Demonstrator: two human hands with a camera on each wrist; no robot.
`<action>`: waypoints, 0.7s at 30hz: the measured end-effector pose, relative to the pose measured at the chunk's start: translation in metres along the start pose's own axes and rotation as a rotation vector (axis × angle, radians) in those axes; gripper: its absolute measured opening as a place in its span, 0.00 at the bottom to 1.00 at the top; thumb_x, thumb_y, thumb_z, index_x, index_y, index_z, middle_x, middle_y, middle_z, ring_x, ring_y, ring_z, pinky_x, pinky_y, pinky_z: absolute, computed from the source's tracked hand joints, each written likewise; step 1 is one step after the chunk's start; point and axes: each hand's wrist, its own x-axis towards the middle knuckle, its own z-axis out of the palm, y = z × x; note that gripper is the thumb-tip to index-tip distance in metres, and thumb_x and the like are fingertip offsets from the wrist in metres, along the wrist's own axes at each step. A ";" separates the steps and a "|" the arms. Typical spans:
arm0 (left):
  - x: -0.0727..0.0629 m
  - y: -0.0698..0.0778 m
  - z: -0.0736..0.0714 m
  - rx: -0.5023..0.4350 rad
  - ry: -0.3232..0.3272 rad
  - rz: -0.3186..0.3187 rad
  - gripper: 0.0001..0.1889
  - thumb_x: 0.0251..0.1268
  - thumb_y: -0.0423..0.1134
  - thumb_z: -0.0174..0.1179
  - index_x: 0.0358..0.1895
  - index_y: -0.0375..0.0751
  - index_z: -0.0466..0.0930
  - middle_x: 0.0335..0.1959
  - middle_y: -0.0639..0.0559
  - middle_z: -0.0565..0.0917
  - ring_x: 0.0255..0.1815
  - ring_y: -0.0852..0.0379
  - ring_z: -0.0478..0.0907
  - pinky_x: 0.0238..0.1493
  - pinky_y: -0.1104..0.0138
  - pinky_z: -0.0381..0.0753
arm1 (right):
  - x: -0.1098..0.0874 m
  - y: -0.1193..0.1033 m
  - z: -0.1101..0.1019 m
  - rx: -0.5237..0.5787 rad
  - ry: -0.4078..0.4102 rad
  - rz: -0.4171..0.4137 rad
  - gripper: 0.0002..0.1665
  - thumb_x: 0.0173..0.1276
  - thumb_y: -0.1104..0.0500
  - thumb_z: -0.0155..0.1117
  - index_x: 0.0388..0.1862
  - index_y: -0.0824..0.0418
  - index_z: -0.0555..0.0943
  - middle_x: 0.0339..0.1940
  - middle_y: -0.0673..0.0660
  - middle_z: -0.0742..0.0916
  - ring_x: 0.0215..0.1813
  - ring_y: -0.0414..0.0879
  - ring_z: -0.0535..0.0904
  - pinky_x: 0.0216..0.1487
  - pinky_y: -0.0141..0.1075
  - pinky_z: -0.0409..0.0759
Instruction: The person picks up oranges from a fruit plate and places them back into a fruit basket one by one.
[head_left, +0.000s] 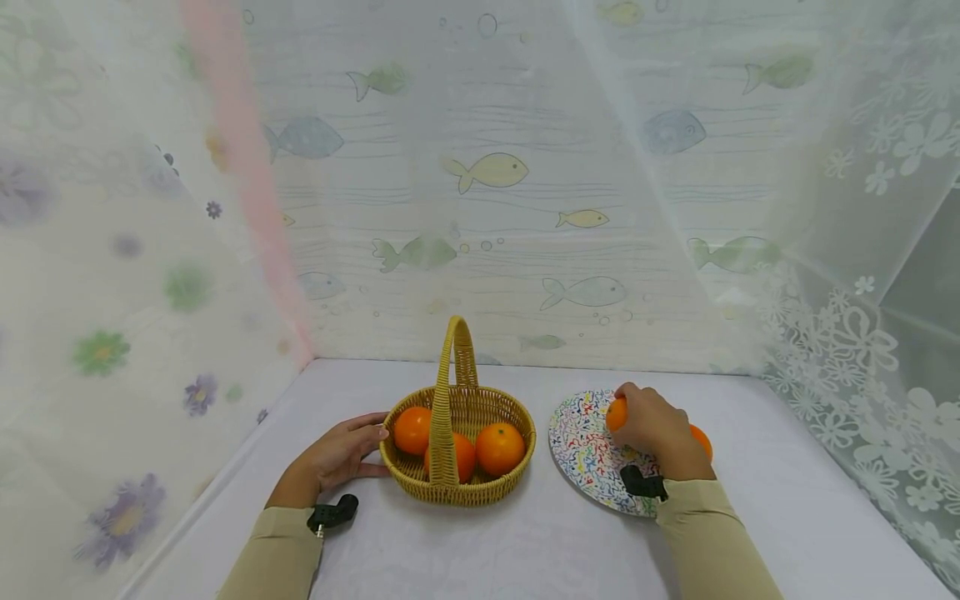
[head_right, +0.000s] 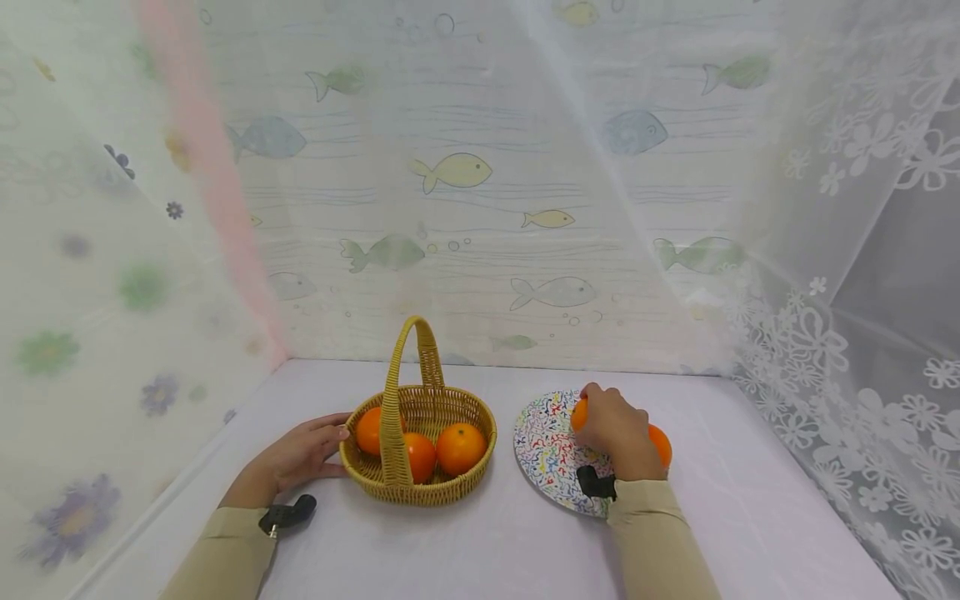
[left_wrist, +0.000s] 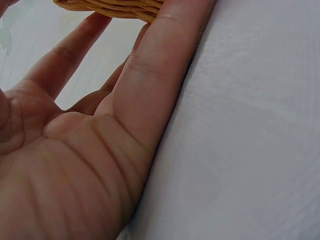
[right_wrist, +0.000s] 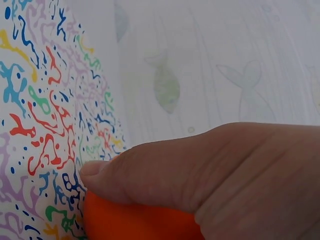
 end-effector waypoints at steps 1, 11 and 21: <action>0.000 0.000 0.000 -0.001 0.000 -0.001 0.35 0.75 0.42 0.61 0.81 0.41 0.60 0.81 0.39 0.63 0.71 0.47 0.74 0.58 0.42 0.84 | 0.000 0.000 0.000 0.002 0.001 0.001 0.41 0.52 0.55 0.78 0.65 0.61 0.73 0.50 0.65 0.82 0.46 0.56 0.78 0.46 0.59 0.76; -0.003 0.004 0.001 0.007 -0.022 0.009 0.36 0.75 0.42 0.61 0.81 0.40 0.58 0.81 0.39 0.62 0.68 0.50 0.77 0.59 0.43 0.84 | 0.000 -0.001 0.000 0.023 0.019 -0.007 0.43 0.52 0.53 0.81 0.64 0.62 0.73 0.50 0.66 0.83 0.48 0.58 0.79 0.48 0.62 0.75; -0.004 0.003 0.002 0.000 -0.029 0.019 0.36 0.76 0.41 0.60 0.82 0.39 0.57 0.81 0.37 0.61 0.69 0.50 0.76 0.59 0.43 0.84 | 0.001 -0.002 0.000 0.045 0.034 0.006 0.46 0.52 0.50 0.83 0.65 0.63 0.71 0.50 0.66 0.84 0.46 0.59 0.79 0.47 0.58 0.74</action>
